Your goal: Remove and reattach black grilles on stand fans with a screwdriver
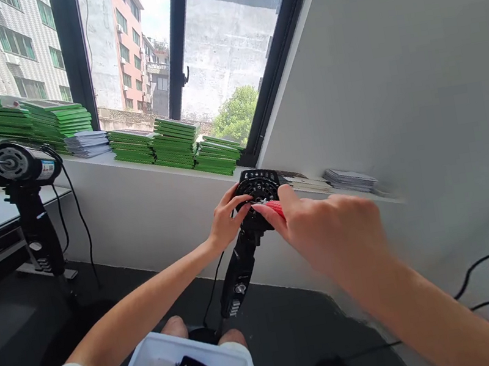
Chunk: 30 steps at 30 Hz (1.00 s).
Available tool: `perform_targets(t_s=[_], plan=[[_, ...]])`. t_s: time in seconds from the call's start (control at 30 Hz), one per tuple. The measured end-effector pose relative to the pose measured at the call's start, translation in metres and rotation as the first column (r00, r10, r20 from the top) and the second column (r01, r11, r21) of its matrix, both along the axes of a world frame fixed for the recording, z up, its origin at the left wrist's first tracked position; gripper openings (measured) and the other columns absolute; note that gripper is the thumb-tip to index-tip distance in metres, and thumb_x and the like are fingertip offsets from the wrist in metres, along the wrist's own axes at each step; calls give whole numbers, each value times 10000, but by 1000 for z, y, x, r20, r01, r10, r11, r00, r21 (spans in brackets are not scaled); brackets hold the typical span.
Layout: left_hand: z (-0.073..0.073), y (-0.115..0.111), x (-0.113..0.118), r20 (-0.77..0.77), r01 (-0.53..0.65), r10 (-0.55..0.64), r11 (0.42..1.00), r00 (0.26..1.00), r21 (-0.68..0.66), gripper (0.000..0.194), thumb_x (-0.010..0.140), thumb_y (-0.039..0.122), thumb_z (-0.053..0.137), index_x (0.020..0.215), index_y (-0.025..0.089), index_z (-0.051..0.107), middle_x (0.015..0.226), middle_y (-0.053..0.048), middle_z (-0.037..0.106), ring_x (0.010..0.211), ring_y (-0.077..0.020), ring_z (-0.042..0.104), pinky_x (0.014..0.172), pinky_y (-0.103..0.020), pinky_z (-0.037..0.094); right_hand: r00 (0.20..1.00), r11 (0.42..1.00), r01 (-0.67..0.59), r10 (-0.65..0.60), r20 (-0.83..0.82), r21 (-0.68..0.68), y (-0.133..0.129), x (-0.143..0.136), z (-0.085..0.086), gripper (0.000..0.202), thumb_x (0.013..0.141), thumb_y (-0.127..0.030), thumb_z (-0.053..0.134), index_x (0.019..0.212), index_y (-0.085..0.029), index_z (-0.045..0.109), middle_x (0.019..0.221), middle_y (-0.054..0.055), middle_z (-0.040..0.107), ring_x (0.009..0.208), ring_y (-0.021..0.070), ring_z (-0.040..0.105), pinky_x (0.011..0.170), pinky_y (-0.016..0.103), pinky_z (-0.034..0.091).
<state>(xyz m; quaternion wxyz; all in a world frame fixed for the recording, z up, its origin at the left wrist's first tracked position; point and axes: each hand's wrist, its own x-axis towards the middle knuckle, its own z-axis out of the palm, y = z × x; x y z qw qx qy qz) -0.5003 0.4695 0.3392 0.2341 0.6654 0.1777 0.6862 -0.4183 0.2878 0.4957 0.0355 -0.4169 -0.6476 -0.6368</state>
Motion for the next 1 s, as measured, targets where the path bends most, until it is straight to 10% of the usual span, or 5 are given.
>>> perform_targets(t_s=[0.13,0.3,0.47,0.63,1.0], plan=[[1,0,-1,-5,-37,37,999,999,-23,190,999,248,596,1132,258,732,1524,-81,564,1390,-273,581,1180,-459,489,982,954,-169,140,-128,-249,2,2,-3,344,1095,-333,318,1001,-131,581,546,-23,564,409,118,506,422,207,239],[2,2,-3,-20,-49,51,996,998,70,174,996,252,593,1078,256,746,1599,-66,492,1434,-289,541,1187,-470,487,999,1000,-5,5,32,-6,-4,0,-8,487,1086,-454,420,702,-181,539,396,-29,368,360,126,383,429,237,181],[2,8,-5,8,-80,80,988,997,129,164,998,244,583,1098,249,713,1574,-84,516,1446,-263,527,1188,-466,491,988,972,-132,112,-110,-192,-1,-1,-8,492,1106,-376,249,993,-107,645,496,-15,508,381,119,451,417,221,217],[2,17,-5,-1,-47,48,982,999,185,118,985,268,627,1034,235,730,1529,-100,549,1377,-252,587,1188,-462,494,985,982,132,-146,-97,-136,-1,-3,-2,578,1099,-502,290,756,-166,612,395,-13,374,364,165,424,435,259,180],[1,15,-15,-47,-13,21,987,999,162,159,1027,305,546,1080,241,682,1518,-109,545,1442,-234,523,1203,-461,470,930,909,208,-298,-215,-361,1,-9,12,477,1068,-519,326,972,-166,632,512,31,543,454,201,526,477,269,212]])
